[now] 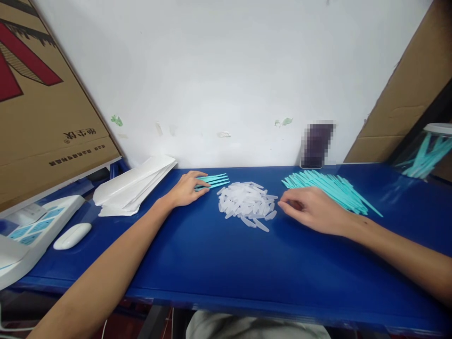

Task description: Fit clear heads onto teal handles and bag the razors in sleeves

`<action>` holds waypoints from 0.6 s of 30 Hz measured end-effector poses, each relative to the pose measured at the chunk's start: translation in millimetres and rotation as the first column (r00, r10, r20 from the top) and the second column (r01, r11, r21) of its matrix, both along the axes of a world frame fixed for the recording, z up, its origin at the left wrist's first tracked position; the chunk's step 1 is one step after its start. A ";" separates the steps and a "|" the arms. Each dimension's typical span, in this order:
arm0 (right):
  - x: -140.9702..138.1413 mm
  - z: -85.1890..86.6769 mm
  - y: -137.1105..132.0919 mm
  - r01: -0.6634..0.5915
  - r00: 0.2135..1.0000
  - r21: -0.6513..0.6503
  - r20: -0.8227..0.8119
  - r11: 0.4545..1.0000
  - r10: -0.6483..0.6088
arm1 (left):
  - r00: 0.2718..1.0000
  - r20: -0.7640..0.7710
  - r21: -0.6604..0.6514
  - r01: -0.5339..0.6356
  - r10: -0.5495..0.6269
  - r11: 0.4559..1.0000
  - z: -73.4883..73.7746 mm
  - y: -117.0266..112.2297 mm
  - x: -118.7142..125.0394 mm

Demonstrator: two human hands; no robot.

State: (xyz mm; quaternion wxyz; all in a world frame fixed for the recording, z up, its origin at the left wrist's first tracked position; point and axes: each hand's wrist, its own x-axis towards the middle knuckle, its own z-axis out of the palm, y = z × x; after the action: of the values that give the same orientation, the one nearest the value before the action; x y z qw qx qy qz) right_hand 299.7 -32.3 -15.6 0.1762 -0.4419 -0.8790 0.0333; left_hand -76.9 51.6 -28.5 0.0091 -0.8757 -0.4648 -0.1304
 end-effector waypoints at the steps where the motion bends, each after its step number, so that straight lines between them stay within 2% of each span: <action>1: 0.2 -0.3 -0.2 -0.005 1.000 -0.005 -0.001 1.000 0.005 | 1.000 0.013 0.005 -0.005 0.005 1.000 -0.3 -0.1 -0.7; 11: -0.6 -3.8 2.1 -0.020 1.000 -0.010 -0.007 1.000 0.020 | 0.998 -0.055 0.064 -0.010 0.013 0.998 -4.0 4.9 -3.8; 18: -0.2 -5.8 4.0 0.007 1.000 -0.027 0.001 1.000 -0.007 | 0.998 -0.066 0.075 -0.015 0.020 0.997 5.8 2.0 -3.3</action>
State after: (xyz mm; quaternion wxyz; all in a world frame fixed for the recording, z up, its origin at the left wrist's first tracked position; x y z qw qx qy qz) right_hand 299.6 -28.2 -21.3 0.1697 -0.4475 -0.8769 0.0442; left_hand -80.1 53.6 -22.7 0.0583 -0.8745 -0.4667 -0.1182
